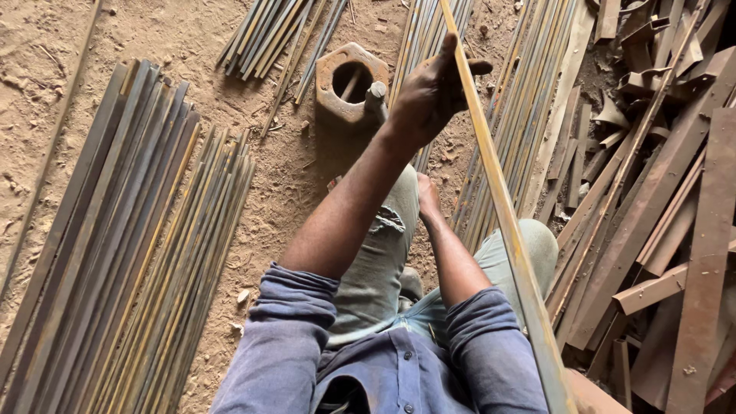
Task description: The person sits on the ground and repeatedly straightens long, thin metal rods. They place each rod into a hexagonal metal guide and strike it with a hammer to remove bends. The straightened rods are then placed into a pile to the left.
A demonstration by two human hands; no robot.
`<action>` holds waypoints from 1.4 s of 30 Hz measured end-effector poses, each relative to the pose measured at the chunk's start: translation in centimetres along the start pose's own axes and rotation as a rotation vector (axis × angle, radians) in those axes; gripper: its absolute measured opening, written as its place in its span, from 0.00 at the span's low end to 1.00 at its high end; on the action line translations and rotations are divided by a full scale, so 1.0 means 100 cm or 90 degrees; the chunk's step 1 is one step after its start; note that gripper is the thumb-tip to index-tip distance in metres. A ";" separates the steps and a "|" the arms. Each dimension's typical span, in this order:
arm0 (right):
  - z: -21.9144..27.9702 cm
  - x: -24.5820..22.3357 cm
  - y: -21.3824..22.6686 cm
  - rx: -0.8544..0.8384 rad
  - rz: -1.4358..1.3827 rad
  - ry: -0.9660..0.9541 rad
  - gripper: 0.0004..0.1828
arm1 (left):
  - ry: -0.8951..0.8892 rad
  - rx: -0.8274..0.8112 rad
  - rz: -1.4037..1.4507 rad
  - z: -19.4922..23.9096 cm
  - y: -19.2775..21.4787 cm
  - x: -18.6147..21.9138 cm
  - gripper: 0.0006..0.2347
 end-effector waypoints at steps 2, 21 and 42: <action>0.004 -0.002 0.000 -0.012 -0.003 -0.010 0.25 | 0.020 0.064 -0.040 0.000 0.003 -0.002 0.19; -0.017 0.001 0.021 0.020 0.166 0.020 0.29 | 0.077 0.153 -0.127 0.033 0.024 0.035 0.16; 0.024 -0.027 0.080 0.070 -0.390 0.286 0.25 | 0.079 0.552 -0.934 0.450 0.302 0.083 0.18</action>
Point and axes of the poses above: each hand's wrist, its own z-axis away from the middle knuckle, its own y-axis out of the back of the hand, x = y × z, the point moved 7 cm from there along -z, towards the middle knuckle, and after that the axes turned 11 degrees about z, right-handed, at the moved point
